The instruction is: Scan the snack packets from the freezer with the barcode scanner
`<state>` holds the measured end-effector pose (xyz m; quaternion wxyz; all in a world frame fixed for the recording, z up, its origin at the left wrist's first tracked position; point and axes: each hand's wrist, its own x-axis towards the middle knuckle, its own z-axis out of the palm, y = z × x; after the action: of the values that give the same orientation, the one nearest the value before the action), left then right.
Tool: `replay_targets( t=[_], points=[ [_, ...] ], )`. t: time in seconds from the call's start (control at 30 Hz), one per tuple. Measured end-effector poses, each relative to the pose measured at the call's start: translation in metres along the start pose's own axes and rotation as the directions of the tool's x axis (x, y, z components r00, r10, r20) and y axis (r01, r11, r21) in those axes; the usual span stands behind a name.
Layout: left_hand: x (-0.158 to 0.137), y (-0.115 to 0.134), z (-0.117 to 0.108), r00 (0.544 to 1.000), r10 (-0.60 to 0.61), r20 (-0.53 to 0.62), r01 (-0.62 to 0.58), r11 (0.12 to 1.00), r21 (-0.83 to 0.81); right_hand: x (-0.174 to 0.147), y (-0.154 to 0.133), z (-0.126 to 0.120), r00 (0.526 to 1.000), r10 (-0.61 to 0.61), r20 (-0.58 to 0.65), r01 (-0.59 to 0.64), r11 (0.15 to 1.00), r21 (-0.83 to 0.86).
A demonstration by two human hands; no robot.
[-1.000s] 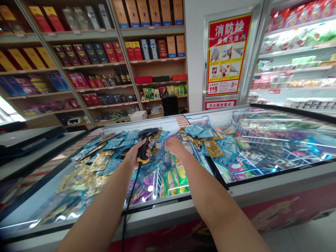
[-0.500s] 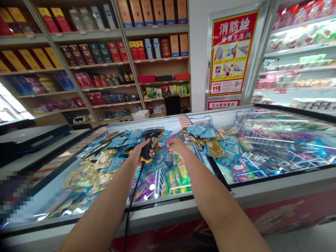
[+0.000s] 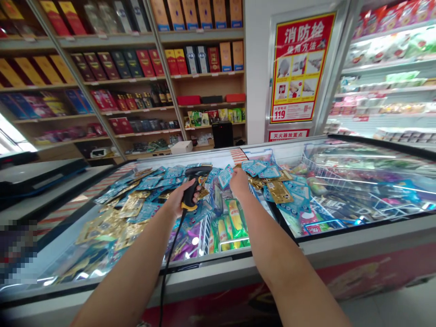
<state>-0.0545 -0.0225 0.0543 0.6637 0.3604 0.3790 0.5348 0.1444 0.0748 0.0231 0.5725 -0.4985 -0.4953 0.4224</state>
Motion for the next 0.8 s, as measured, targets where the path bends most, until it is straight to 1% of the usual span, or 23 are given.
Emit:
replay_targets(
  t=[0.1, 0.17, 0.23, 0.43, 0.6, 0.67, 0.73, 0.8],
  points=[
    [0.0006, -0.0007, -0.001, 1.0, -0.021, 0.019, 0.02, 0.999, 0.033, -0.0016, -0.0044, -0.0016, 0.991, -0.101, -0.085, 0.085, 0.981, -0.175],
    [0.0002, -0.0005, -0.0006, 1.0, -0.027, 0.014, 0.026, 0.999, 0.031, -0.0021, -0.0052, -0.0019, 0.985, -0.13, -0.111, 0.101, 0.966, -0.237],
    [-0.0007, 0.0, 0.0008, 1.0, -0.018, 0.007, 0.018, 1.0, 0.008, -0.002, -0.0045, -0.0022, 0.983, -0.148, -0.11, 0.114, 0.956, -0.271],
    [-0.0021, 0.0009, 0.0044, 1.0, -0.016, 0.006, 0.016, 1.0, -0.003, -0.0055, -0.0025, -0.0039, 0.981, -0.191, -0.023, 0.16, 0.876, -0.455],
    [-0.0009, 0.0001, 0.0023, 1.0, -0.011, 0.011, 0.011, 1.0, 0.006, -0.0099, -0.0018, -0.0049, 0.981, -0.196, 0.01, 0.177, 0.864, -0.471],
    [-0.0004, -0.0003, 0.0011, 1.0, -0.025, 0.014, 0.025, 1.0, 0.019, -0.0096, -0.0012, -0.0059, 0.975, -0.212, 0.068, 0.218, 0.842, -0.493],
    [0.0, -0.0006, 0.0002, 0.999, -0.031, 0.027, 0.03, 0.999, 0.027, -0.0082, -0.0006, -0.0066, 0.96, -0.237, 0.146, 0.278, 0.793, -0.542],
    [0.0002, -0.0009, -0.0001, 0.999, -0.018, 0.038, 0.017, 0.999, 0.027, -0.0059, 0.0, -0.0065, 0.95, -0.253, 0.186, 0.314, 0.747, -0.586]
  ],
)
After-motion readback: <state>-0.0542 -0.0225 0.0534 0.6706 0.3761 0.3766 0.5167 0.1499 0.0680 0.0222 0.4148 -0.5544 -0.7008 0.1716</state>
